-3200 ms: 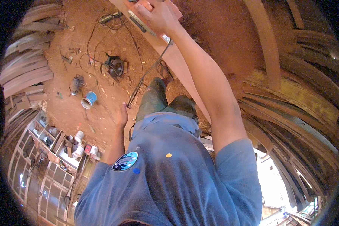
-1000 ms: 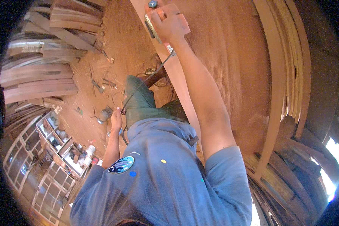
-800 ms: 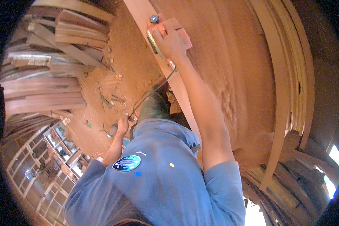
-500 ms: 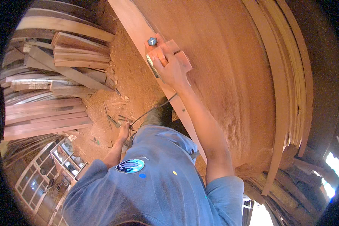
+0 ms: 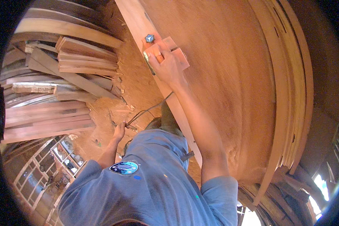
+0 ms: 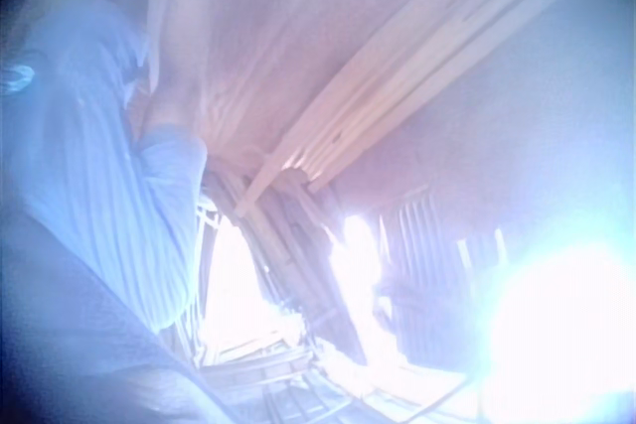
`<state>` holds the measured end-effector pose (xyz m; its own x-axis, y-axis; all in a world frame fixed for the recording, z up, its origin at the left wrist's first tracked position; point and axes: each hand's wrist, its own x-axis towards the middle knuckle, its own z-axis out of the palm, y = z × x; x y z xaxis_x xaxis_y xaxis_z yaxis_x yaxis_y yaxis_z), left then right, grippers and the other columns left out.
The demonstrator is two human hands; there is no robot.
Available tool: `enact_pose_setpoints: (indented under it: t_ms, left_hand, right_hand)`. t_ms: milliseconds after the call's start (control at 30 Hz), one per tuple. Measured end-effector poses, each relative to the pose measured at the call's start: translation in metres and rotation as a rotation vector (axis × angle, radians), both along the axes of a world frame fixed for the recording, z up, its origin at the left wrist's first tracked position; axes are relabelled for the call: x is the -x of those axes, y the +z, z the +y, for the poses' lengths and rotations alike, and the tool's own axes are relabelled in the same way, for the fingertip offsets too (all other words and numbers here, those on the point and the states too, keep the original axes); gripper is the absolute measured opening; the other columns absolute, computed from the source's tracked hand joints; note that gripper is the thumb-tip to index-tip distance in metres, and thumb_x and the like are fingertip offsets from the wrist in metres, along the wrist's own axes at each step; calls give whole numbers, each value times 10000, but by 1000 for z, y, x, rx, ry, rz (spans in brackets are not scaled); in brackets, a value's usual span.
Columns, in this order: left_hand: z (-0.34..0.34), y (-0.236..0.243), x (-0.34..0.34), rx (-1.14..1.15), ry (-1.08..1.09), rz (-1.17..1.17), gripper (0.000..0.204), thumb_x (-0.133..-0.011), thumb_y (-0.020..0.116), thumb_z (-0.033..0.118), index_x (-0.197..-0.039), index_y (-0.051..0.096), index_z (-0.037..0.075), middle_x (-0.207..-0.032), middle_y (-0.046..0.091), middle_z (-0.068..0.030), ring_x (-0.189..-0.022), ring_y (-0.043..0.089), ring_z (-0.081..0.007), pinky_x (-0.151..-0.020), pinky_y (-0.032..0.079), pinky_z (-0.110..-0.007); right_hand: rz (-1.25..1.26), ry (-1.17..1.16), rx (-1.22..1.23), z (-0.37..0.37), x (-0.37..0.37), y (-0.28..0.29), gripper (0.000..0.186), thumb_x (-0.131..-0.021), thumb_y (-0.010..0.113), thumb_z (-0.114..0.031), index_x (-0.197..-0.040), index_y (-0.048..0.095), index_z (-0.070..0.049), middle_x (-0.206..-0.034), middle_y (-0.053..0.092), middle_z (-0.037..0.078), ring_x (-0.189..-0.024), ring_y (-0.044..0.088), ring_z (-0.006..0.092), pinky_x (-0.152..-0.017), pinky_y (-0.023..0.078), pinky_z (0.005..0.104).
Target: The person uses a circular saw to cut a long wooden plank, then flips and repositions the plank. They then use an electric sander to smooth the surface of the plank, moving the tool back and forth along its length.
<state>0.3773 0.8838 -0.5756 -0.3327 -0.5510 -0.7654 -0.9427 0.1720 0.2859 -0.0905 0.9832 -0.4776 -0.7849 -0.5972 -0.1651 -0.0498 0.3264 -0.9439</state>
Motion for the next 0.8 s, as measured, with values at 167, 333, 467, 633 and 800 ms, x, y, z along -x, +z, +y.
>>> enact_pose_setpoints:
  t_ms: [167, 333, 467, 633, 800]
  left_hand:
    - [-35, 10, 34, -9, 27, -6, 675, -1071, 328, 535, -919, 681, -19, -856, 701, -213, -897, 683, -362, -843, 502, -446]
    - [-81, 5, 69, -42, 6, -2, 655, -1074, 335, 517, -884, 680, -6, -864, 697, -212, -896, 678, -343, -858, 499, -437]
    - [-122, -2, 89, -38, -97, 64, 663, -1081, 315, 510, -860, 681, 4, -919, 692, -229, -955, 664, -361, -906, 481, -437]
    - [-195, -5, 122, -47, -79, -1, 682, -1081, 292, 509, -858, 687, -1, -958, 691, -251, -1007, 648, -419, -931, 465, -460]
    - [-249, -4, 140, -17, -17, -18, 685, -1079, 301, 517, -868, 700, 2, -955, 704, -242, -993, 657, -397, -929, 466, -447]
  right_hand:
    - [-76, 41, -109, -51, 32, 3, 590, -928, 635, -499, -1143, 673, 49, -1036, 707, 307, -1005, 699, 410, -879, 529, 456]
    - [-10, 8, -71, -101, 59, 4, 633, -920, 648, -558, -1101, 683, 48, -908, 724, 231, -876, 713, 329, -757, 535, 406]
    - [44, -19, -52, -144, 81, 4, 623, -923, 649, -555, -1056, 690, 53, -882, 714, 241, -841, 706, 326, -740, 527, 416]
    - [27, -40, -39, -205, 116, 4, 589, -934, 647, -538, -973, 689, 48, -873, 704, 265, -833, 703, 339, -737, 521, 428]
    - [25, -30, -23, -252, 143, 0, 586, -939, 640, -541, -983, 691, 41, -879, 706, 268, -847, 711, 348, -760, 528, 427]
